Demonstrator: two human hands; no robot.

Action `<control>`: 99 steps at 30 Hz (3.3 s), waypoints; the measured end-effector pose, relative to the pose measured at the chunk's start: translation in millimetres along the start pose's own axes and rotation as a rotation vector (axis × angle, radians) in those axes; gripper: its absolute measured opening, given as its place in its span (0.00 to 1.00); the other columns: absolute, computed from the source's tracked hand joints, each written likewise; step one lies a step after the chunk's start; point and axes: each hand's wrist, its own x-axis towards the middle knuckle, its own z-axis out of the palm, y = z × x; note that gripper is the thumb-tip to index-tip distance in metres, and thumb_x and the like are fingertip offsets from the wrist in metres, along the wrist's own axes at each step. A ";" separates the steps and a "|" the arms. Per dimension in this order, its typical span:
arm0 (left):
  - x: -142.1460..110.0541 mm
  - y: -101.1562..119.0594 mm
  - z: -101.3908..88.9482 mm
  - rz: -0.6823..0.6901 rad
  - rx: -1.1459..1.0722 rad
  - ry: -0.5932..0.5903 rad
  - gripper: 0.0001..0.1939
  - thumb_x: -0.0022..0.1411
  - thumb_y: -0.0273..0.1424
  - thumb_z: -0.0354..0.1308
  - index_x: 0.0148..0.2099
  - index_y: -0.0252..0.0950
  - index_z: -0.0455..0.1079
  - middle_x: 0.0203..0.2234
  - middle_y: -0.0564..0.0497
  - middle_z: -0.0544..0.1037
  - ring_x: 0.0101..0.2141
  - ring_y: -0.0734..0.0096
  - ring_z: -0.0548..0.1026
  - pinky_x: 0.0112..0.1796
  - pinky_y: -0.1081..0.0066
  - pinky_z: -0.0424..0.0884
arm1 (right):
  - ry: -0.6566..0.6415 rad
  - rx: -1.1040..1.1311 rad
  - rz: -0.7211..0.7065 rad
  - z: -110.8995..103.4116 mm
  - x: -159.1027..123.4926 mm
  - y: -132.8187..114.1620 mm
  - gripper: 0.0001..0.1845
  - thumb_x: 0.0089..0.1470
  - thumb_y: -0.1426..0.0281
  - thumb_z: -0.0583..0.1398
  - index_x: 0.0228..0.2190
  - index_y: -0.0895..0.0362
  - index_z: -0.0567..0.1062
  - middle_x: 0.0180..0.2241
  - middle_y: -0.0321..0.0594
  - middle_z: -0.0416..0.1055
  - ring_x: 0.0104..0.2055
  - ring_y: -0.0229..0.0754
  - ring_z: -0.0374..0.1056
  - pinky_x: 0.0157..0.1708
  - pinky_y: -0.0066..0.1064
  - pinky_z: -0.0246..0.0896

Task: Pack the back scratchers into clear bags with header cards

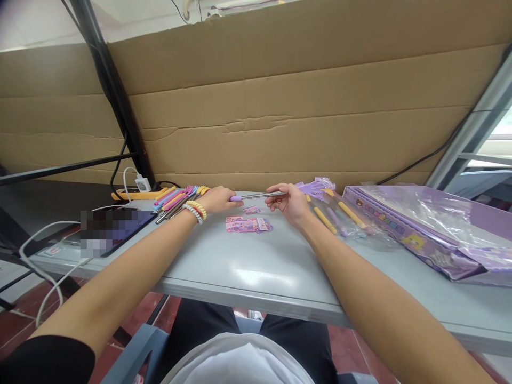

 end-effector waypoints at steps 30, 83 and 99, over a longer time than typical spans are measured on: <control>-16.9 -26.1 5.4 -0.172 0.214 0.216 0.14 0.57 0.37 0.46 0.32 0.39 0.72 0.29 0.47 0.78 0.33 0.61 0.75 0.30 0.69 0.62 | -0.234 -0.290 0.199 -27.6 0.4 -19.3 0.24 0.48 0.49 0.56 0.35 0.57 0.70 0.28 0.43 0.71 0.24 0.39 0.65 0.20 0.29 0.57; -16.4 -17.0 12.3 -0.098 -0.067 0.112 0.20 0.61 0.42 0.43 0.44 0.41 0.72 0.38 0.49 0.78 0.38 0.62 0.74 0.36 0.69 0.65 | 0.119 -1.658 0.255 -94.5 14.9 -18.0 0.12 0.43 0.64 0.61 0.31 0.58 0.75 0.36 0.48 0.74 0.38 0.48 0.69 0.33 0.31 0.60; -17.1 -16.2 16.7 -0.102 -0.078 0.097 0.17 0.62 0.32 0.44 0.45 0.39 0.72 0.40 0.46 0.78 0.39 0.63 0.74 0.39 0.69 0.66 | 0.084 -1.737 0.301 -97.2 20.8 -9.0 0.19 0.44 0.64 0.59 0.38 0.60 0.75 0.43 0.55 0.72 0.43 0.54 0.69 0.37 0.38 0.61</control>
